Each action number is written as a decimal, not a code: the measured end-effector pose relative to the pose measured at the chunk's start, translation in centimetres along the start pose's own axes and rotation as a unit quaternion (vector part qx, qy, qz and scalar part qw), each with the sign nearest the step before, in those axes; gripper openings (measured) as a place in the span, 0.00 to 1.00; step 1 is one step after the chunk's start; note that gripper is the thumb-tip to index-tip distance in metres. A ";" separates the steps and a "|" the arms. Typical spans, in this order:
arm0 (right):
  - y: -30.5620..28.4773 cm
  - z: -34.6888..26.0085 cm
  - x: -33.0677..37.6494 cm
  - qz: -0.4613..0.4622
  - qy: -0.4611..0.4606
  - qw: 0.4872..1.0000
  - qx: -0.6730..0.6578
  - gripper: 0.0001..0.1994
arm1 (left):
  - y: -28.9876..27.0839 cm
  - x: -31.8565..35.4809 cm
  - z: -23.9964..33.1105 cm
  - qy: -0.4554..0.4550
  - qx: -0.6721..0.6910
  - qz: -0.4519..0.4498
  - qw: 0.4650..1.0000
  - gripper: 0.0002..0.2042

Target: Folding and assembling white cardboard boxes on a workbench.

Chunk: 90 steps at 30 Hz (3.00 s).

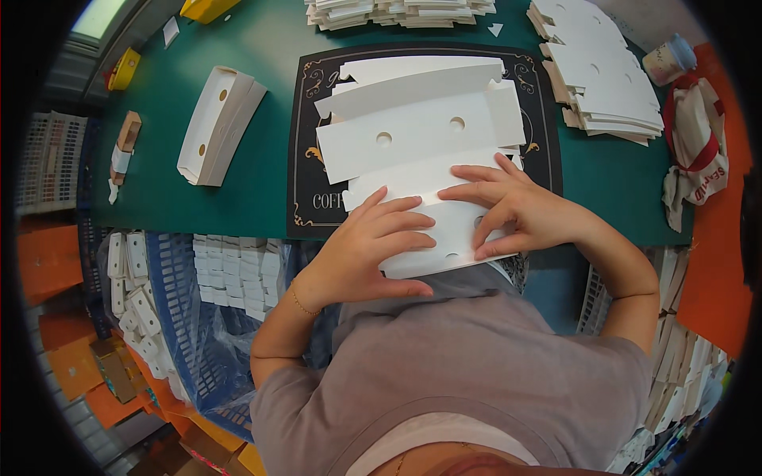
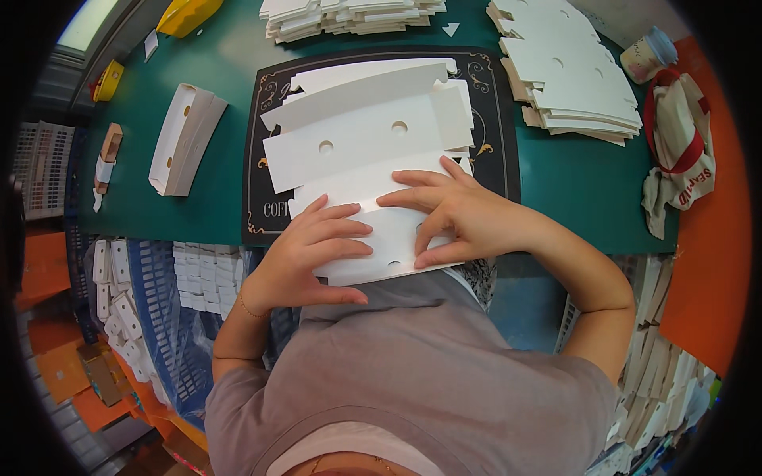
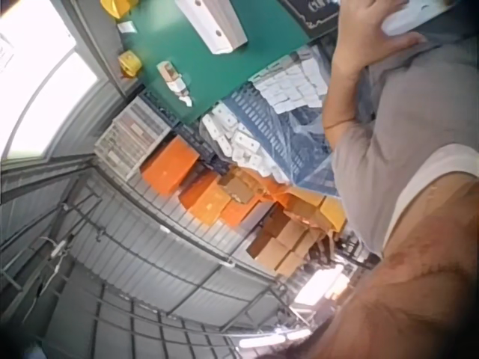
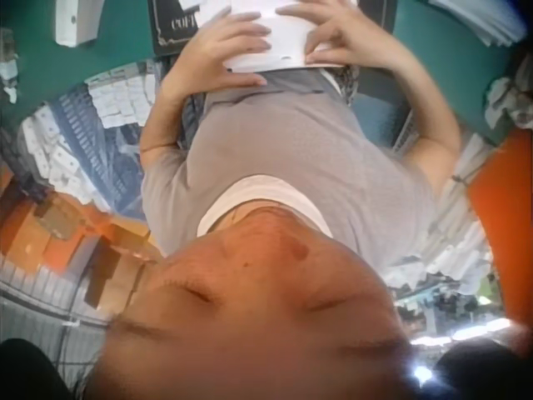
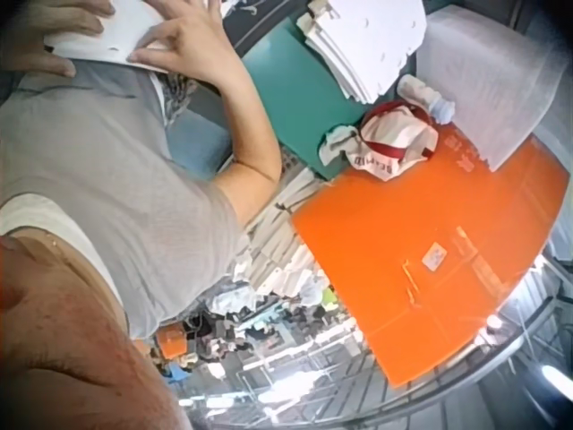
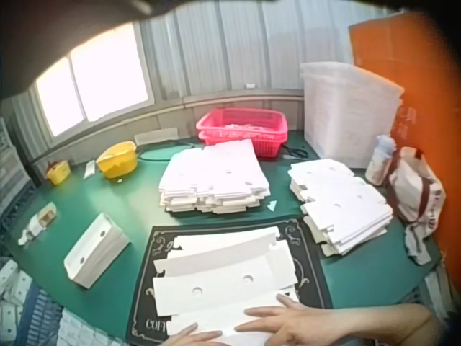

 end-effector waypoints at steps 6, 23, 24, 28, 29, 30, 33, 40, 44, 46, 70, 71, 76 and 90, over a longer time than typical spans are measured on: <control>-0.3 -0.3 0.0 -0.012 -0.003 1.000 0.007 0.10 | 0.1 0.0 0.0 -0.005 -0.012 -0.004 1.000 0.25; -6.5 -3.0 -1.6 0.127 0.047 0.954 -0.269 0.08 | -5.7 -1.9 1.9 0.038 -0.281 0.225 0.932 0.12; -6.5 -3.3 -1.7 0.128 0.039 0.956 -0.261 0.08 | -6.1 -2.2 1.4 0.042 -0.289 0.230 0.928 0.12; -8.1 -5.6 -1.5 0.305 -0.126 0.932 0.152 0.16 | -6.6 -3.3 -2.9 -0.018 -0.121 0.212 0.970 0.07; -7.4 -5.3 -1.7 0.286 -0.112 0.924 0.229 0.17 | -6.5 -3.7 -3.9 -0.101 0.019 0.177 0.979 0.08; -6.8 -4.9 -1.9 0.265 -0.095 0.910 0.305 0.18 | -6.1 -4.1 -4.9 -0.182 0.159 0.136 0.961 0.08; -6.5 -3.5 -3.3 0.250 -0.091 0.923 0.278 0.20 | -5.5 -4.5 -6.1 -0.226 0.291 0.083 0.926 0.11; -8.5 -1.9 -5.2 0.132 -0.076 0.982 0.113 0.21 | -4.8 -4.7 -7.8 -0.261 0.384 0.046 0.885 0.12; -9.3 -1.0 -6.0 0.118 -0.051 0.990 0.050 0.23 | -7.4 -5.4 -9.5 -0.231 0.187 0.079 0.952 0.14; -9.5 0.8 -6.5 0.097 -0.021 0.995 0.031 0.23 | -8.5 -6.6 -9.9 -0.197 0.127 0.116 0.965 0.14; -8.7 2.8 -6.7 0.027 0.029 0.995 -0.096 0.22 | -6.6 -9.5 -8.9 -0.095 -0.129 0.101 0.982 0.10; -8.7 2.9 -6.7 0.032 0.039 0.996 -0.077 0.22 | -6.4 -9.5 -8.9 -0.094 -0.125 0.078 0.985 0.11; -8.1 2.8 -6.5 0.044 0.036 0.998 -0.039 0.23 | -5.4 -9.6 -8.6 -0.094 -0.140 0.104 0.980 0.13; -7.4 -2.1 -4.8 0.184 -0.020 0.936 0.301 0.18 | -6.1 -9.5 -9.1 -0.145 0.033 0.217 0.965 0.06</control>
Point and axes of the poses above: each hand's wrist, its own x-axis away from the middle knuckle, its own y-axis out of the palm, z = x × y, the point moved 4 cm from there along -x, towards the middle knuckle, and after that the axes turned 8 degrees about -x, right-handed, at the moved point
